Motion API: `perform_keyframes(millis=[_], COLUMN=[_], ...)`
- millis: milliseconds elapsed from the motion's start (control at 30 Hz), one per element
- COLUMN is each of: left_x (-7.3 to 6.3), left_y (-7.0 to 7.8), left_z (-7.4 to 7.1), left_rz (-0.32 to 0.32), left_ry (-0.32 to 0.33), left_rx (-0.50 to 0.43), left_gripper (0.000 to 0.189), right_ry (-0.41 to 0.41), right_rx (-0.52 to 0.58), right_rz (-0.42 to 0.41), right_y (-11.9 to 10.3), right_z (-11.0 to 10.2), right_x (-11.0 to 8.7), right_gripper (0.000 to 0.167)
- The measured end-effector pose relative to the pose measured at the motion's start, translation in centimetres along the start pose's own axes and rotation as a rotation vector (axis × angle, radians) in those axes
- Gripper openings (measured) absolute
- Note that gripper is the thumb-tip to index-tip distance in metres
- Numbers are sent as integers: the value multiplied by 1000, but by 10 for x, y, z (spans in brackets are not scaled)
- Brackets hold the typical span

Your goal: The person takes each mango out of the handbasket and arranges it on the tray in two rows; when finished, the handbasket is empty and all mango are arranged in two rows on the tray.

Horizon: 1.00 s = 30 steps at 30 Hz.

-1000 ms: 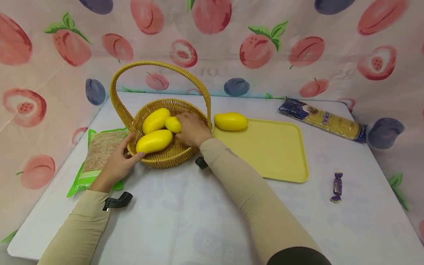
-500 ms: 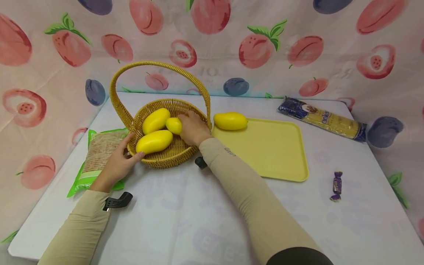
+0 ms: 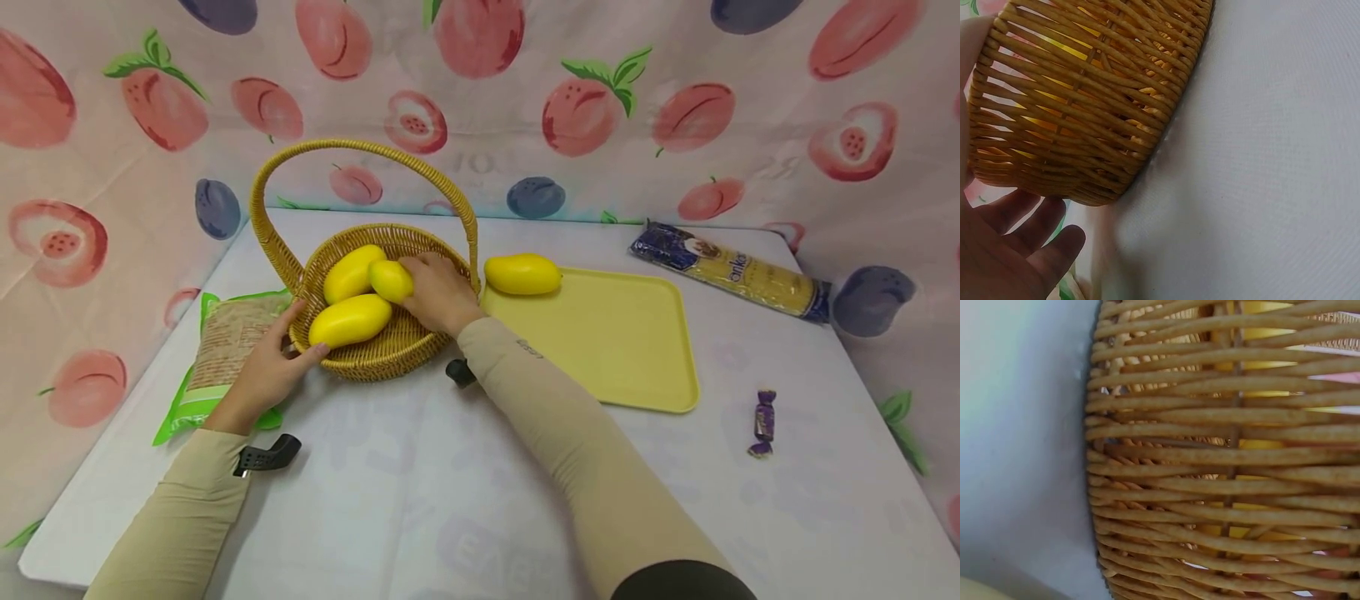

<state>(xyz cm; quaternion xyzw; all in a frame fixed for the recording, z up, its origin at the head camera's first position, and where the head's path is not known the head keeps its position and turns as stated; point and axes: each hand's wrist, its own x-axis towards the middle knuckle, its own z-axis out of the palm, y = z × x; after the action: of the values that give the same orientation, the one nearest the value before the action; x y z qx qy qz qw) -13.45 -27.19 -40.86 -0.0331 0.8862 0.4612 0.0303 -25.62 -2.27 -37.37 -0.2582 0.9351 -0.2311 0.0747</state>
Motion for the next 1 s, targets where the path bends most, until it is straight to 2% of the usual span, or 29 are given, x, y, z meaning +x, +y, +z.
perform_keyframes(millis=[200,433,700,1000], left_x=[1,0,-2,-2], left_y=[1,0,2,3], left_z=[1,0,0,0], left_rz=[8,6,-10,-1], left_ry=[-1,0,-3,-3], left_rx=[-3,0,17,10], left_gripper=[90,89,91,91], right_ry=[46,56,54,42], right_rx=[37,75,129,93], right_rz=[-41,-105,-153,-254], right_y=[1,1,-5,-12], right_z=[-3,-11,-25,-37], right_x=[-3,-9,-28,-51], right_gripper=[63,64,66,66])
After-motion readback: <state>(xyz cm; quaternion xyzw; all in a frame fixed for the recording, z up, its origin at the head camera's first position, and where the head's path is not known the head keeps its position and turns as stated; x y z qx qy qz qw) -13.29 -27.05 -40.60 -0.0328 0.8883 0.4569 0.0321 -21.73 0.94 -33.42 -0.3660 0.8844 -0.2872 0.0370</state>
